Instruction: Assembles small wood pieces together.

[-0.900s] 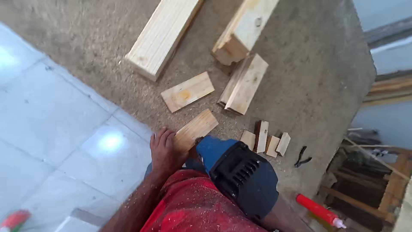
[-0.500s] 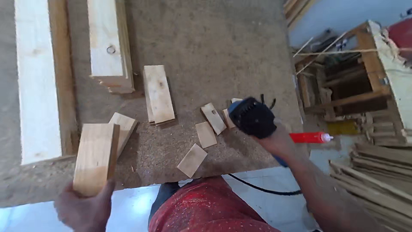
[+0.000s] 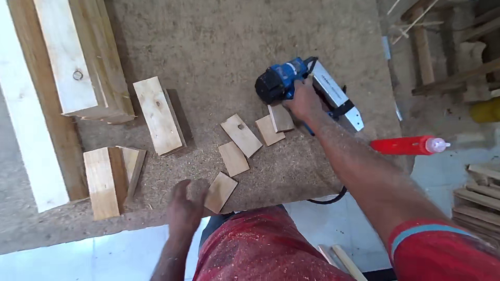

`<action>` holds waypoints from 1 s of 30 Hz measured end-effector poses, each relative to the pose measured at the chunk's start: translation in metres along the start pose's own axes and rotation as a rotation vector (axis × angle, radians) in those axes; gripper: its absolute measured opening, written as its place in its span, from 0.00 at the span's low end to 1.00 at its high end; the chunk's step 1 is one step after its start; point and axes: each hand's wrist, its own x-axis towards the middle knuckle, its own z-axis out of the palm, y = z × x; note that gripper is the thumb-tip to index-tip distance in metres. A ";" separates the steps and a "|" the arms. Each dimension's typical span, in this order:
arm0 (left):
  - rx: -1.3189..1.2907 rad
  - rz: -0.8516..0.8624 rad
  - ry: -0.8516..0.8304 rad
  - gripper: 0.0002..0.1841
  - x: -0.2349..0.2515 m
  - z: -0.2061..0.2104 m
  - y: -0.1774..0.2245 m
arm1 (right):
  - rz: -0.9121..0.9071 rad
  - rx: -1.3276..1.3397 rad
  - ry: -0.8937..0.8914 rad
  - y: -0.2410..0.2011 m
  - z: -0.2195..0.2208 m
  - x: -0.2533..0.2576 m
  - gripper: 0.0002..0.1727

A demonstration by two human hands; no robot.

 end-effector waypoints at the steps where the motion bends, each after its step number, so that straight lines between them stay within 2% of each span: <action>1: 0.057 0.019 -0.076 0.39 0.004 0.016 0.014 | -0.021 0.007 0.034 0.001 0.000 -0.011 0.37; 3: 0.218 0.004 -0.164 0.53 0.008 0.044 0.034 | -0.067 0.027 0.109 -0.002 0.003 -0.046 0.27; 4: 0.290 -0.019 -0.186 0.59 0.010 0.054 0.040 | -0.079 0.023 0.098 -0.004 0.008 -0.065 0.26; 5: 0.337 -0.028 -0.183 0.61 0.011 0.062 0.042 | -0.062 0.014 0.039 -0.006 0.015 -0.081 0.31; 8: 0.393 0.001 -0.154 0.54 0.011 0.072 0.032 | 0.061 0.006 -0.050 -0.008 0.054 -0.095 0.50; 9: 0.396 0.009 -0.132 0.52 0.011 0.072 0.027 | 0.087 -0.001 -0.040 -0.009 0.065 -0.092 0.52; 12: 0.345 -0.022 -0.011 0.52 0.011 0.063 0.010 | 0.104 0.047 0.019 -0.011 0.073 -0.088 0.42; 15: 0.272 -0.120 0.078 0.53 0.018 0.049 -0.001 | 0.010 0.084 0.042 -0.011 0.069 -0.121 0.37; 18: 0.221 -0.149 0.066 0.54 0.021 0.042 -0.009 | -0.018 0.047 0.045 -0.012 0.092 -0.135 0.40; 21: 0.174 -0.031 0.101 0.50 0.015 0.031 -0.002 | 0.042 0.062 0.036 -0.019 0.101 -0.118 0.44; 23: 0.050 0.054 0.062 0.43 0.004 0.018 0.015 | 0.047 0.189 -0.004 -0.021 0.088 -0.120 0.47; 25: -0.211 0.150 -0.038 0.39 -0.006 0.005 0.035 | 0.000 0.464 -0.080 -0.023 0.055 -0.142 0.53; 26: -0.371 0.213 -0.088 0.41 -0.009 0.001 0.043 | -0.088 0.599 -0.140 -0.025 0.038 -0.158 0.57; 28: -0.672 0.347 -0.179 0.51 -0.024 -0.007 0.059 | -0.313 0.785 -0.290 -0.034 0.011 -0.206 0.64; 30: -0.887 0.469 -0.245 0.60 -0.037 -0.022 0.075 | -0.504 0.956 -0.361 -0.055 0.000 -0.244 0.63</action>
